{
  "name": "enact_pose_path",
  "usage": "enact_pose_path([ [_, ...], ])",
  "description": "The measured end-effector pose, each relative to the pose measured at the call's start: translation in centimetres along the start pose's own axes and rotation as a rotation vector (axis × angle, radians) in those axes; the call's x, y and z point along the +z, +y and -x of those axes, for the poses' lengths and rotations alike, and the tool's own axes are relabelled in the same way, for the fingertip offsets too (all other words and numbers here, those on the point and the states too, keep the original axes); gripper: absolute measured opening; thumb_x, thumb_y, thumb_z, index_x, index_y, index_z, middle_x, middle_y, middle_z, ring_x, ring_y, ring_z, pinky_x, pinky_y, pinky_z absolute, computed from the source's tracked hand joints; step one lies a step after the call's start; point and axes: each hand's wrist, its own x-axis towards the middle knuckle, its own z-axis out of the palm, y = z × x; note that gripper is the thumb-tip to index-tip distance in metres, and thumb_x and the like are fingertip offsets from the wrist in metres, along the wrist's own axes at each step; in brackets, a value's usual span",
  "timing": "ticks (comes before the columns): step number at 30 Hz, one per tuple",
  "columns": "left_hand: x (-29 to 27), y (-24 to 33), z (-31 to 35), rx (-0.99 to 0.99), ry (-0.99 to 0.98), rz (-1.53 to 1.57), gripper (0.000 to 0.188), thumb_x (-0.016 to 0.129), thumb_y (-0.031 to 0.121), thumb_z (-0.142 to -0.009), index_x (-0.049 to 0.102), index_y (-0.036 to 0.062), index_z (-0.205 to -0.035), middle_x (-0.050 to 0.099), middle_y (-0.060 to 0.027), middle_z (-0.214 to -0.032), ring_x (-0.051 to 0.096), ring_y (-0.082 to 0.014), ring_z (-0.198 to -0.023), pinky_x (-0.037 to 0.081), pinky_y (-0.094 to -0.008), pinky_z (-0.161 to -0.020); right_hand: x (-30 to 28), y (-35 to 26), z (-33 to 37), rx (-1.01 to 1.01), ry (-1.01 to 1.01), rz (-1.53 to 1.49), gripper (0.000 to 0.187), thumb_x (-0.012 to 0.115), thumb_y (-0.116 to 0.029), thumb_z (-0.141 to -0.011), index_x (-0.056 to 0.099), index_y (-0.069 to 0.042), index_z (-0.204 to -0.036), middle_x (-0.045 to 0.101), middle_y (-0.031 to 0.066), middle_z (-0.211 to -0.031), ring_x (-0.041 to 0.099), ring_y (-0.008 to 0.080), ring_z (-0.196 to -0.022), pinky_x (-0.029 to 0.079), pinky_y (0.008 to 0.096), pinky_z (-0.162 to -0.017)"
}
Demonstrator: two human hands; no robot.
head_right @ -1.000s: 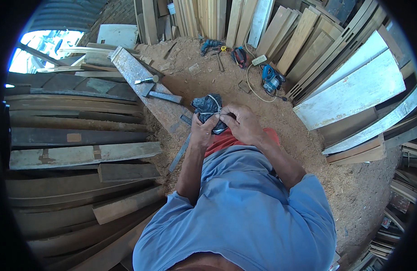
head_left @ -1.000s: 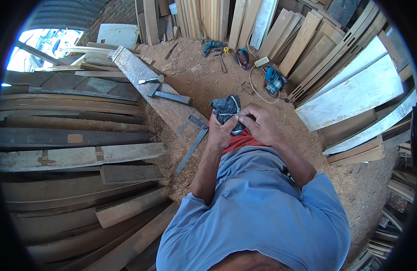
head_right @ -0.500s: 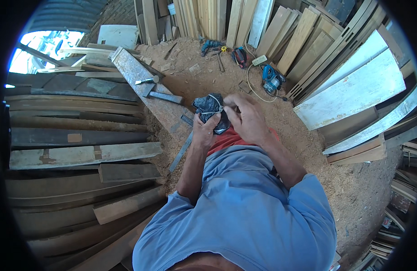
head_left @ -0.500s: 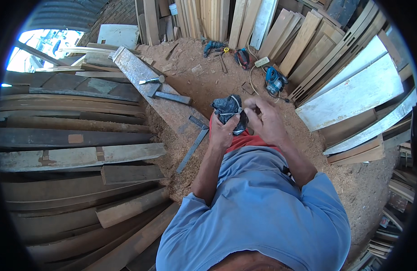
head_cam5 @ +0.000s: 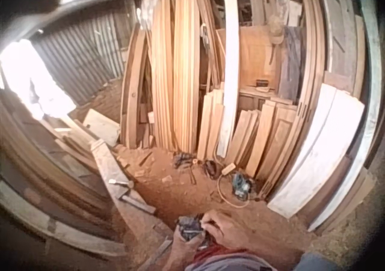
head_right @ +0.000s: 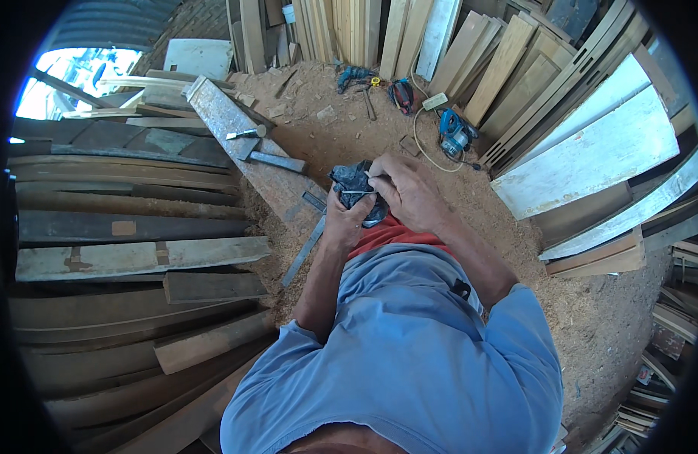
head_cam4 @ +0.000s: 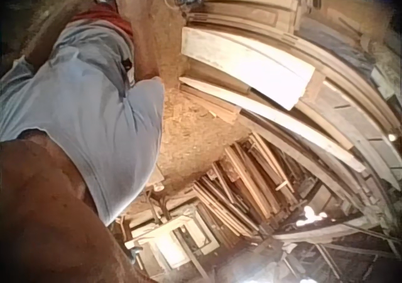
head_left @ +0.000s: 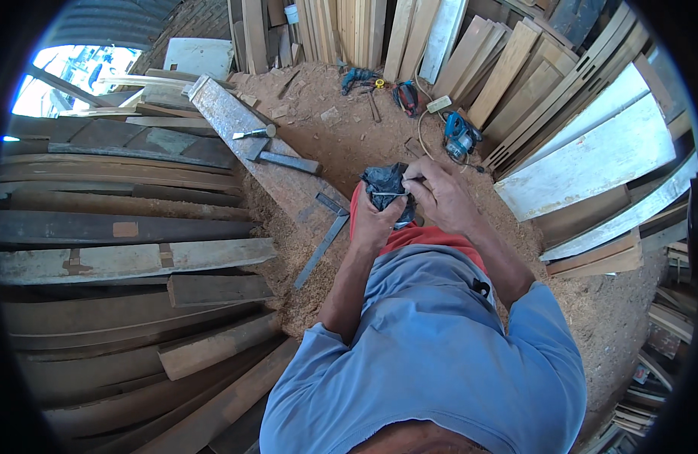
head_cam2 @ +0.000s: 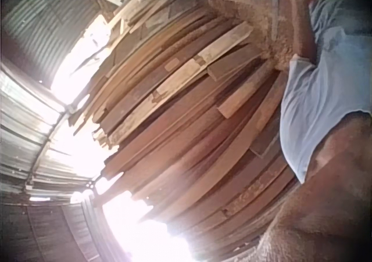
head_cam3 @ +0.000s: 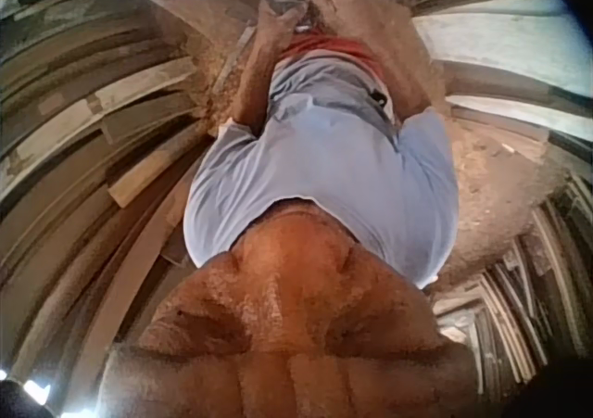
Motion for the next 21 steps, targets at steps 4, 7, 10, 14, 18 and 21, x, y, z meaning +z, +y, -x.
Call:
enact_pose_path([
  [4,0.0,-0.6,-0.1,0.031,-0.005,-0.029,0.042,0.070,-0.004,-0.088,0.052,0.0080,-0.125,0.064,-0.0014,-0.109,0.063,-0.0105,-0.094,0.056,-0.0296,-0.083,-0.6,-0.3,-0.2,-0.068,-0.015,0.121,0.016,0.069,-0.010,-0.089,0.062,-0.004,-0.101,0.062,0.0134,-0.087,0.063,0.0335,-0.090,0.050,0.0416,-0.079],
  [7,0.1,-0.4,0.0,-0.011,-0.007,0.028,0.042,0.069,-0.004,-0.088,0.053,0.0077,-0.125,0.064,-0.0019,-0.108,0.064,-0.0108,-0.092,0.056,-0.0299,-0.082,-0.9,-0.9,-0.3,-0.109,0.083,0.198,0.014,0.069,-0.010,-0.089,0.062,-0.003,-0.100,0.062,0.0132,-0.087,0.063,0.0336,-0.091,0.050,0.0410,-0.079],
  [10,-0.2,-0.6,-0.3,-0.041,0.027,0.076,0.041,0.070,-0.004,-0.088,0.053,0.0074,-0.124,0.065,-0.0022,-0.107,0.064,-0.0107,-0.092,0.056,-0.0298,-0.081,-2.0,-1.2,0.2,-0.072,0.036,0.185,0.012,0.069,-0.010,-0.089,0.065,-0.003,-0.098,0.062,0.0140,-0.090,0.063,0.0329,-0.090,0.050,0.0410,-0.079],
  [14,-0.6,-0.6,-0.5,-0.005,0.036,0.046,0.039,0.071,-0.003,-0.088,0.055,0.0071,-0.122,0.065,-0.0020,-0.107,0.064,-0.0106,-0.092,0.056,-0.0298,-0.082,-1.1,-0.9,1.5,-0.099,-0.015,0.180,0.014,0.070,-0.010,-0.087,0.071,-0.004,-0.099,0.064,0.0145,-0.096,0.063,0.0314,-0.089,0.051,0.0414,-0.078],
  [18,-0.5,-0.6,-0.5,0.003,0.027,0.060,0.038,0.072,-0.001,-0.088,0.055,0.0073,-0.122,0.065,-0.0013,-0.107,0.064,-0.0105,-0.091,0.055,-0.0292,-0.083,-0.7,-1.0,1.5,-0.137,-0.091,0.375,0.019,0.068,-0.010,-0.087,0.073,-0.006,-0.104,0.065,0.0124,-0.102,0.063,0.0311,-0.097,0.052,0.0420,-0.083],
  [21,-0.4,-0.6,-0.4,-0.005,0.011,0.055,0.038,0.070,-0.001,-0.089,0.055,0.0071,-0.122,0.066,-0.0013,-0.107,0.064,-0.0105,-0.092,0.055,-0.0290,-0.083,0.0,-0.2,1.7,-0.154,-0.068,0.364,0.018,0.066,-0.010,-0.087,0.073,-0.006,-0.103,0.065,0.0117,-0.102,0.062,0.0307,-0.097,0.052,0.0420,-0.083],
])
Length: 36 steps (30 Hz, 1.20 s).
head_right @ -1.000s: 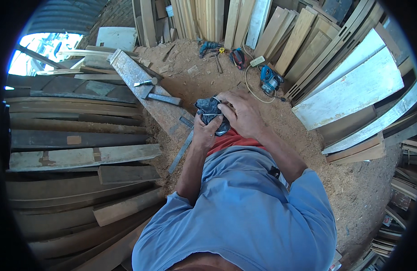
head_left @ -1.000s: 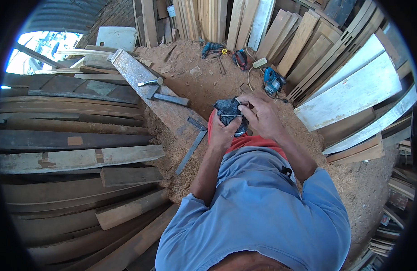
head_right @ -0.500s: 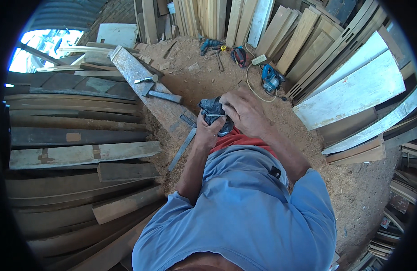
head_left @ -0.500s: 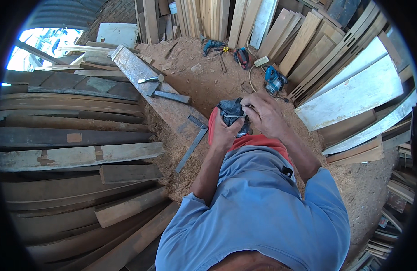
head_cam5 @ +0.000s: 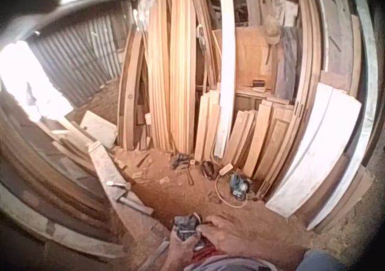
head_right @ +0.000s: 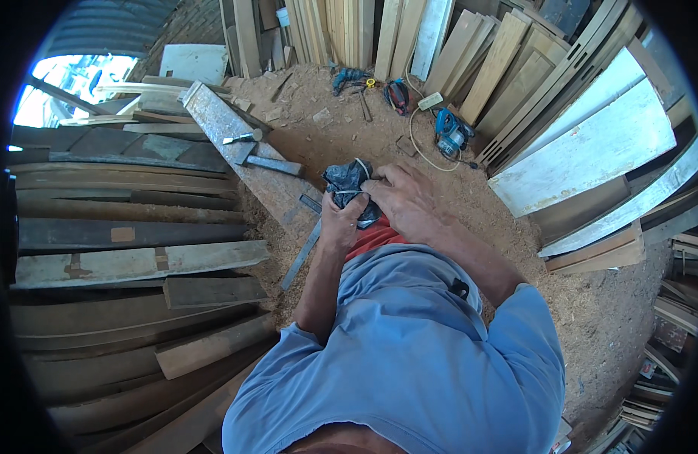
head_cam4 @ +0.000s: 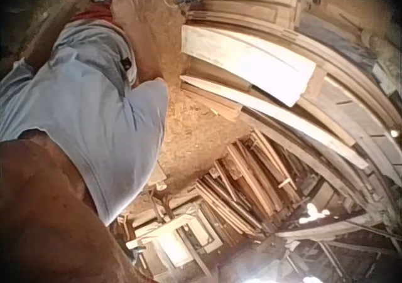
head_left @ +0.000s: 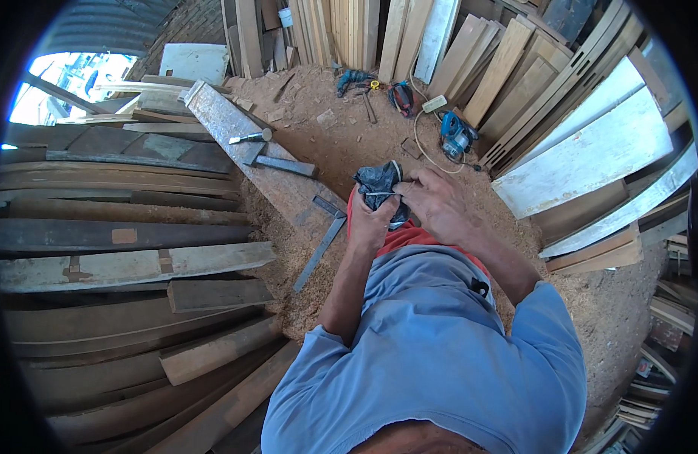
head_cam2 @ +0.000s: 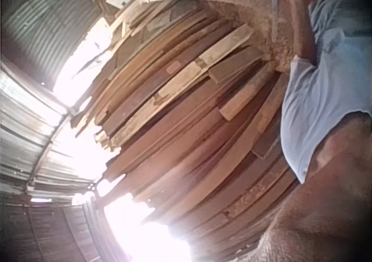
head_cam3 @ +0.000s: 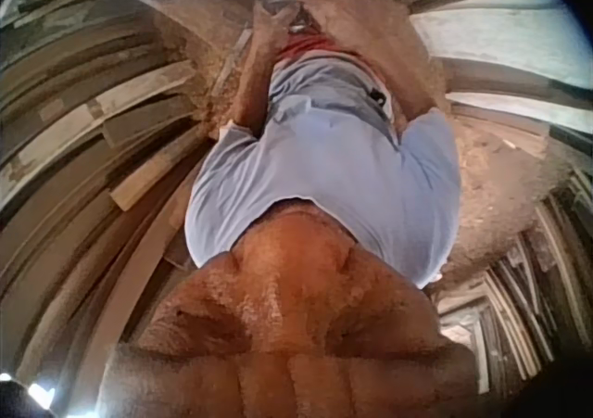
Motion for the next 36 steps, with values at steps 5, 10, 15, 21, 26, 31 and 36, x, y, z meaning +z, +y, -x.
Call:
enact_pose_path([
  [5,0.7,1.2,0.9,-0.047,0.026,0.071,0.039,0.067,-0.004,-0.089,0.054,0.0060,-0.123,0.066,-0.0031,-0.107,0.065,-0.0117,-0.092,0.055,-0.0290,-0.085,0.3,0.7,-0.5,-0.054,-0.024,-0.021,0.011,0.064,-0.009,-0.090,0.071,-0.004,-0.097,0.061,0.0120,-0.098,0.060,0.0314,-0.095,0.051,0.0427,-0.082],
  [10,-0.4,1.3,0.7,-0.113,-0.013,0.170,0.046,0.066,-0.007,-0.086,0.050,0.0043,-0.128,0.066,-0.0066,-0.108,0.067,-0.0153,-0.090,0.058,-0.0316,-0.080,0.1,1.0,-1.0,0.011,-0.113,-0.289,0.008,0.069,-0.005,-0.084,0.066,-0.003,-0.092,0.053,0.0124,-0.101,0.054,0.0313,-0.098,0.046,0.0417,-0.086],
  [15,0.3,1.7,1.0,-0.100,-0.045,0.155,0.047,0.066,-0.005,-0.087,0.049,0.0033,-0.130,0.066,-0.0075,-0.108,0.069,-0.0170,-0.091,0.059,-0.0332,-0.077,-1.7,2.1,-1.8,0.072,-0.361,-0.395,0.011,0.070,-0.003,-0.082,0.064,-0.004,-0.091,0.048,0.0138,-0.107,0.049,0.0314,-0.106,0.042,0.0424,-0.093],
  [21,0.6,0.0,0.8,-0.009,0.007,0.089,0.040,0.069,0.000,-0.088,0.053,0.0020,-0.125,0.068,-0.0085,-0.108,0.069,-0.0176,-0.092,0.060,-0.0336,-0.082,-2.2,1.6,-1.5,0.088,-0.406,-0.213,0.015,0.069,-0.012,-0.088,0.060,-0.006,-0.098,0.051,0.0176,-0.109,0.053,0.0364,-0.105,0.043,0.0461,-0.090],
  [26,0.9,0.4,0.8,-0.019,0.012,0.006,0.042,0.069,0.000,-0.089,0.051,0.0020,-0.126,0.067,-0.0080,-0.109,0.068,-0.0163,-0.094,0.059,-0.0315,-0.082,-0.6,1.5,-0.5,0.303,-0.374,-0.277,0.017,0.069,-0.014,-0.089,0.061,-0.005,-0.101,0.056,0.0190,-0.099,0.057,0.0405,-0.100,0.045,0.0491,-0.088],
  [31,1.1,1.0,0.8,0.076,0.041,-0.154,0.042,0.069,0.003,-0.091,0.047,0.0018,-0.127,0.063,-0.0066,-0.111,0.063,-0.0121,-0.096,0.055,-0.0283,-0.084,0.3,0.7,0.2,0.303,-0.105,-0.221,0.012,0.067,-0.005,-0.088,0.062,-0.002,-0.099,0.062,0.0161,-0.091,0.062,0.0357,-0.090,0.049,0.0458,-0.080],
  [36,1.2,0.8,0.6,0.158,0.097,-0.293,0.040,0.069,0.005,-0.092,0.046,0.0017,-0.125,0.061,-0.0059,-0.111,0.060,-0.0104,-0.098,0.052,-0.0270,-0.085,1.8,0.5,-0.1,0.393,0.113,-0.423,0.012,0.066,0.001,-0.087,0.061,-0.001,-0.098,0.064,0.0115,-0.084,0.063,0.0220,-0.078,0.050,0.0358,-0.072],
])
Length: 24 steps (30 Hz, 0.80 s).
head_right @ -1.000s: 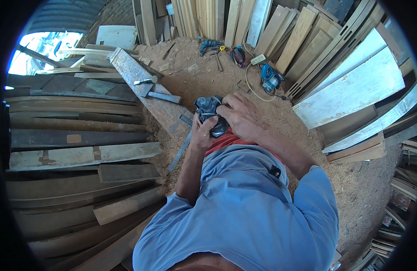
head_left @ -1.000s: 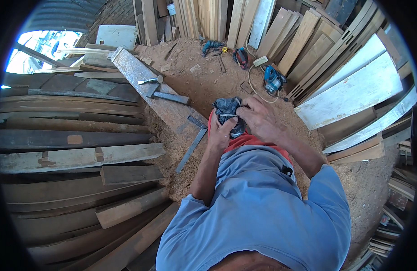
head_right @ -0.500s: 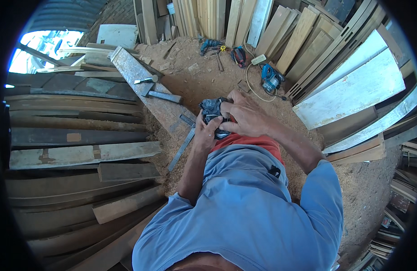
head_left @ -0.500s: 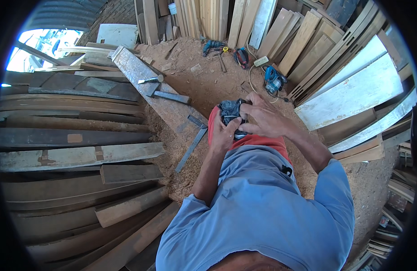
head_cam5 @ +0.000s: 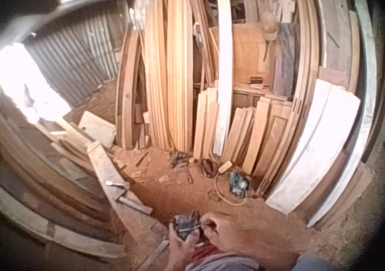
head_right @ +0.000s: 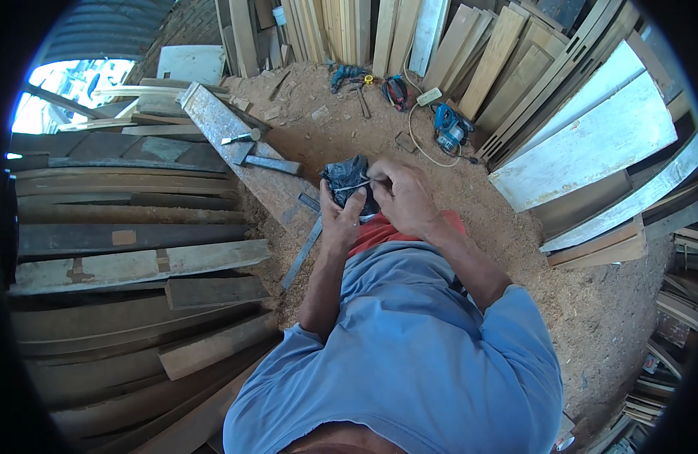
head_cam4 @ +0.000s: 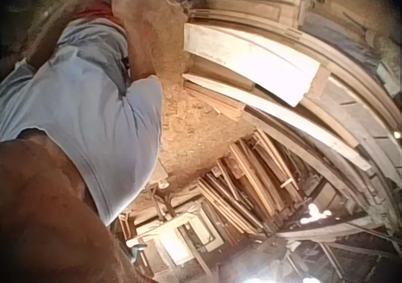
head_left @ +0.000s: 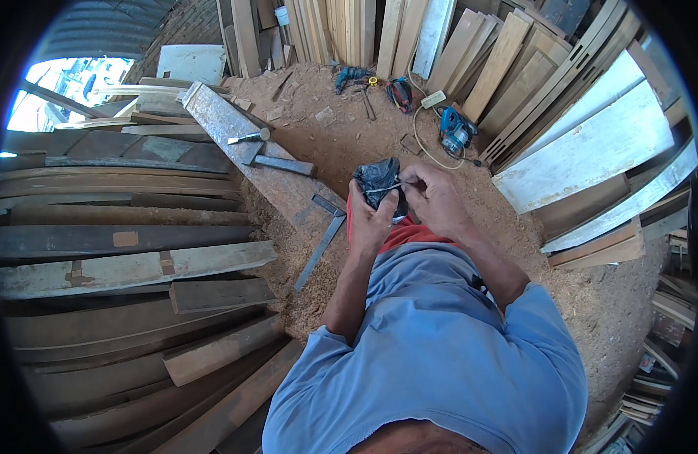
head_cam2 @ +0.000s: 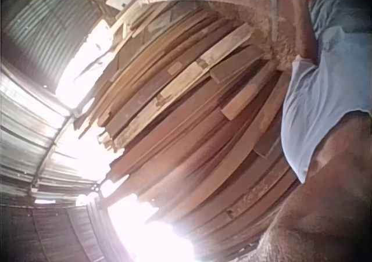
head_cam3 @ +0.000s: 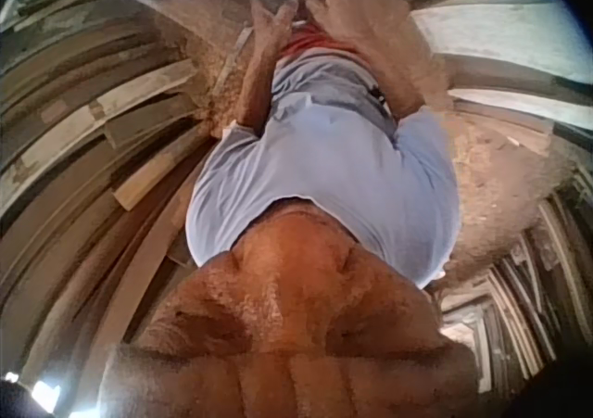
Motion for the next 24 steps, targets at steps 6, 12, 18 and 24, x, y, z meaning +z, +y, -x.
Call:
enact_pose_path([
  [6,-0.2,0.4,0.3,-0.094,0.043,0.189,0.041,0.071,0.007,-0.092,0.048,0.0019,-0.126,0.065,-0.0060,-0.106,0.064,-0.0111,-0.090,0.055,-0.0274,-0.078,0.4,1.8,0.6,0.214,-0.085,-0.332,0.013,0.067,0.000,-0.088,0.057,-0.002,-0.095,0.057,0.0008,-0.080,0.054,0.0094,-0.072,0.046,0.0276,-0.066],
  [12,-1.3,-0.1,-0.3,-0.070,-0.018,0.401,0.033,0.066,0.005,-0.092,0.056,0.0000,-0.123,0.070,-0.0116,-0.103,0.072,-0.0201,-0.088,0.062,-0.0346,-0.078,-0.7,2.9,0.7,0.318,-0.212,-0.554,0.015,0.069,-0.001,-0.089,0.057,-0.006,-0.095,0.053,-0.0053,-0.085,0.048,0.0044,-0.074,0.043,0.0237,-0.066],
  [18,-1.5,0.4,0.0,-0.102,-0.103,0.477,0.036,0.069,0.006,-0.092,0.056,0.0001,-0.125,0.070,-0.0118,-0.105,0.072,-0.0197,-0.090,0.063,-0.0357,-0.079,-1.7,1.0,0.4,0.234,-0.270,-0.636,0.015,0.067,-0.003,-0.092,0.057,-0.005,-0.104,0.059,-0.0021,-0.093,0.054,0.0050,-0.081,0.046,0.0224,-0.072],
  [24,-1.6,1.1,0.6,-0.133,-0.149,0.516,0.039,0.072,0.011,-0.092,0.057,0.0010,-0.125,0.071,-0.0108,-0.106,0.072,-0.0199,-0.092,0.062,-0.0371,-0.080,-2.9,1.6,0.3,0.159,-0.110,-0.525,0.016,0.062,-0.010,-0.098,0.063,-0.001,-0.112,0.067,0.0047,-0.096,0.061,0.0085,-0.085,0.051,0.0256,-0.077],
])
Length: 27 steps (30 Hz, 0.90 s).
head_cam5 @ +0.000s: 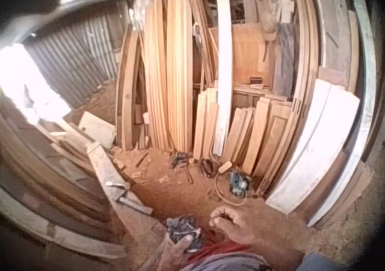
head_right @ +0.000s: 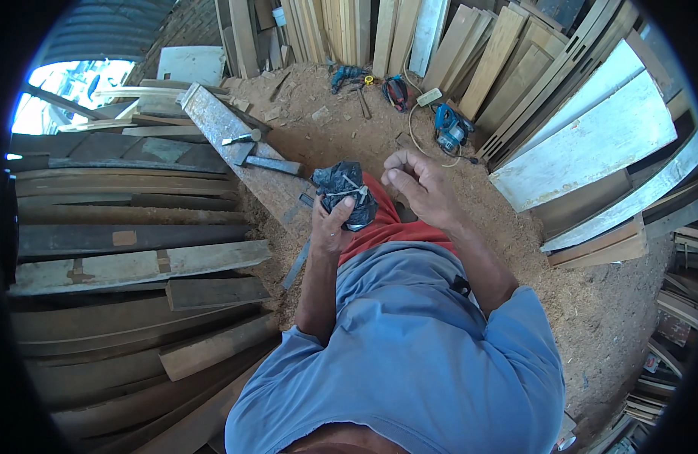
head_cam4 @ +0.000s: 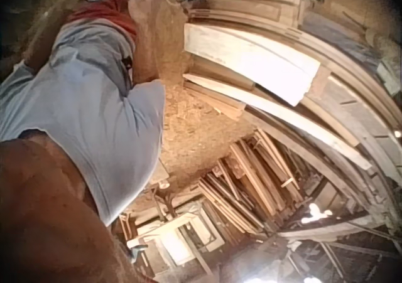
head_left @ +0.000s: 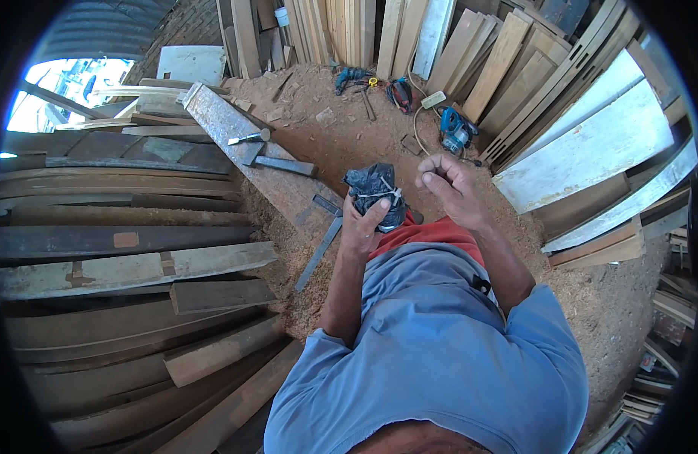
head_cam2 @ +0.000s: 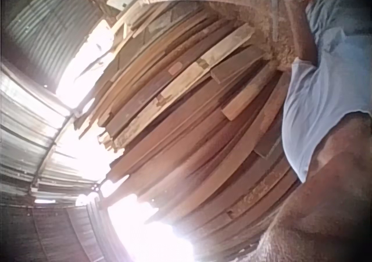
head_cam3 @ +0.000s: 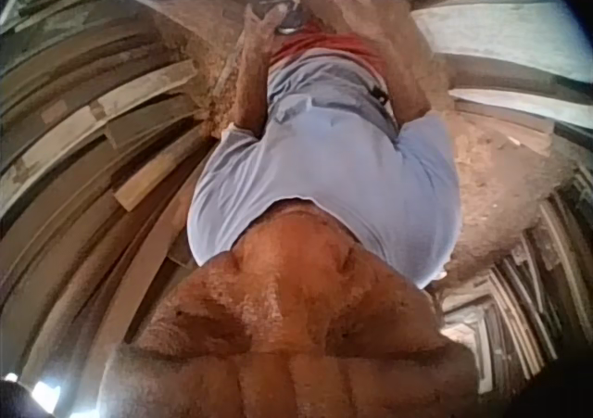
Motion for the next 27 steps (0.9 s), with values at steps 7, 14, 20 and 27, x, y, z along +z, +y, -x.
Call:
enact_pose_path([
  [7,0.2,0.7,-0.2,-0.054,-0.109,0.145,0.041,0.070,0.022,-0.095,0.056,0.0019,-0.127,0.069,-0.0094,-0.107,0.071,-0.0181,-0.091,0.061,-0.0352,-0.081,1.7,-4.1,0.8,-0.262,0.035,0.476,0.017,0.066,-0.007,-0.091,0.069,-0.002,-0.107,0.068,0.0107,-0.094,0.066,0.0229,-0.085,0.052,0.0347,-0.077],
  [14,0.4,-0.1,-0.2,-0.042,-0.025,-0.014,0.040,0.068,0.018,-0.097,0.052,0.0029,-0.131,0.067,-0.0086,-0.112,0.069,-0.0164,-0.093,0.060,-0.0330,-0.079,3.4,-4.5,-0.5,-0.552,0.040,0.791,0.011,0.068,-0.008,-0.091,0.067,-0.002,-0.100,0.066,0.0098,-0.092,0.065,0.0250,-0.084,0.052,0.0361,-0.077],
  [20,-0.8,0.0,-0.4,-0.110,-0.017,0.066,0.037,0.068,0.023,-0.098,0.056,0.0031,-0.127,0.069,-0.0091,-0.108,0.071,-0.0175,-0.089,0.062,-0.0336,-0.076,2.7,-3.2,-0.7,-0.339,0.008,0.532,0.010,0.067,-0.010,-0.090,0.062,-0.003,-0.094,0.063,0.0133,-0.086,0.063,0.0320,-0.081,0.050,0.0417,-0.076],
  [27,0.5,1.0,-0.3,-0.105,-0.051,0.044,0.041,0.064,0.035,-0.099,0.060,0.0016,-0.121,0.070,-0.0077,-0.096,0.069,-0.0148,-0.077,0.060,-0.0315,-0.068,1.7,-2.4,-0.3,-0.143,0.000,0.500,0.006,0.064,-0.007,-0.094,0.061,-0.001,-0.092,0.063,0.0090,-0.081,0.061,0.0168,-0.077,0.048,0.0340,-0.070],
])
